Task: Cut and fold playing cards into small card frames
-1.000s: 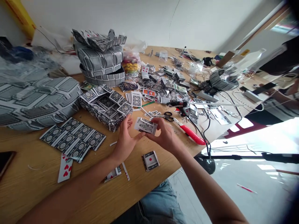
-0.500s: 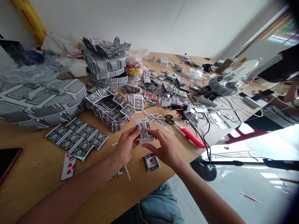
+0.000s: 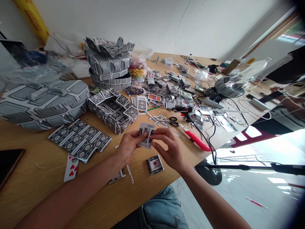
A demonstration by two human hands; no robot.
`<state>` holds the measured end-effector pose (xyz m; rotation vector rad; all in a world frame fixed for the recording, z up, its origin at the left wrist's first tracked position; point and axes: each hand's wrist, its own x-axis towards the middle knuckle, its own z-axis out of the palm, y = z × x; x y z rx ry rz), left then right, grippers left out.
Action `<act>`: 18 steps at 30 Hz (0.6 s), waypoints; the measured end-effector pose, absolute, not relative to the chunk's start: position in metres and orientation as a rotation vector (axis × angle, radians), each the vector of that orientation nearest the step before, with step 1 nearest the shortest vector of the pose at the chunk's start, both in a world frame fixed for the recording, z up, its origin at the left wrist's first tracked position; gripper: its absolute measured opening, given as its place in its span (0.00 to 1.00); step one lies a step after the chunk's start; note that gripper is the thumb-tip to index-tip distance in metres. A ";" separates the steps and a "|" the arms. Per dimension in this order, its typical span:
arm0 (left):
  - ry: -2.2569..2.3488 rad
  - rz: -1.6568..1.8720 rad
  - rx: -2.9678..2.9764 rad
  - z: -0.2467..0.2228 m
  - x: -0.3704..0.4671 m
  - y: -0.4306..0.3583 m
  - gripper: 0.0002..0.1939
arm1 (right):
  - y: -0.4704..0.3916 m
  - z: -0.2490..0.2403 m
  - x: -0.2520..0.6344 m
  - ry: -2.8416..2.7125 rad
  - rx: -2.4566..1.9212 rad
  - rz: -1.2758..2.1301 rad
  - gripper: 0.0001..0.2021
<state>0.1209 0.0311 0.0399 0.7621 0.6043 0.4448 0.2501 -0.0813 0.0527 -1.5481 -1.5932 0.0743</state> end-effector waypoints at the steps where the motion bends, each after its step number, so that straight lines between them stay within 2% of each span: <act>1: 0.602 0.434 0.772 0.041 0.121 0.031 0.21 | -0.080 0.052 0.250 -1.481 -1.547 0.140 0.05; 5: 0.591 0.379 0.829 0.040 0.120 0.030 0.20 | -0.074 0.045 0.252 -1.043 -1.473 0.630 0.15; 8: 0.587 0.362 0.891 0.035 0.121 0.031 0.21 | -0.071 0.045 0.256 -0.949 -1.459 0.866 0.18; 14: 0.578 0.380 0.995 0.036 0.122 0.032 0.19 | -0.075 0.059 0.270 -1.001 -1.440 1.033 0.16; 18: 0.577 0.353 1.014 0.040 0.123 0.034 0.20 | -0.074 0.064 0.271 -1.063 -1.590 0.802 0.16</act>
